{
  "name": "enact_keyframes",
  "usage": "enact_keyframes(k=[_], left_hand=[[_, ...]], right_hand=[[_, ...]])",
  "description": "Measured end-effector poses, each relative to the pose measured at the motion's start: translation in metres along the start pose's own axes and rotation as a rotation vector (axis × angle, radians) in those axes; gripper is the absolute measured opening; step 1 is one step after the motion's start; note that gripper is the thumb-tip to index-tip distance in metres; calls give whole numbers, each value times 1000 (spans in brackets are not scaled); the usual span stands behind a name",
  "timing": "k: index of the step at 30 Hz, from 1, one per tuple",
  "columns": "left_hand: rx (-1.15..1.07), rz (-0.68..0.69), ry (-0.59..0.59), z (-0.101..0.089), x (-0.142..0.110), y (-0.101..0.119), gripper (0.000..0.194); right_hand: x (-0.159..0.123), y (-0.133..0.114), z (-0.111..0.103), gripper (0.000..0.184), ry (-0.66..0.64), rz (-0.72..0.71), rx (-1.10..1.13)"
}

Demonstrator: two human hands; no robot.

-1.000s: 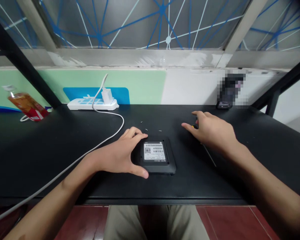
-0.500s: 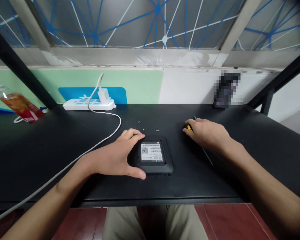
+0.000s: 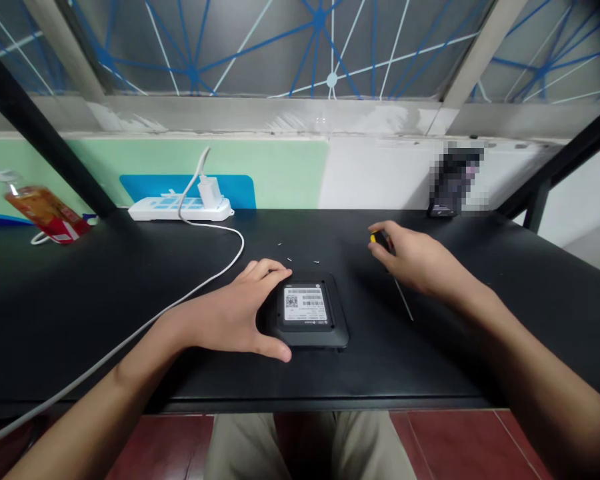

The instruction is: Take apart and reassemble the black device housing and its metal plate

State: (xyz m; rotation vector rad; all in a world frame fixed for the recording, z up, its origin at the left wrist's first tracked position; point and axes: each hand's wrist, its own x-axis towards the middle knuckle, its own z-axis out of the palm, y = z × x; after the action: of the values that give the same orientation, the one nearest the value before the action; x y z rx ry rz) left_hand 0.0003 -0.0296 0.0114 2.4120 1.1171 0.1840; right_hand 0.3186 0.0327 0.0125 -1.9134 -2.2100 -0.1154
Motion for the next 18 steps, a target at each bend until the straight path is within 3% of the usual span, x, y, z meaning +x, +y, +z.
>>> enact_keyframes(k=[5,8,13,18], left_hand=[[15,-3,-1,1,0,0,108],[16,-13,-4,1,0,0,110],[35,-2,1,2,0,1,109],[36,-1,0,3,0,1,111]], right_hand=[[1,-7,-9,38,401,74,595],[0,-15,-5,35,506,8,1018],[-1,-35,15,41,403,-72,1322],[0,-49,37,41,271,-121,1259]])
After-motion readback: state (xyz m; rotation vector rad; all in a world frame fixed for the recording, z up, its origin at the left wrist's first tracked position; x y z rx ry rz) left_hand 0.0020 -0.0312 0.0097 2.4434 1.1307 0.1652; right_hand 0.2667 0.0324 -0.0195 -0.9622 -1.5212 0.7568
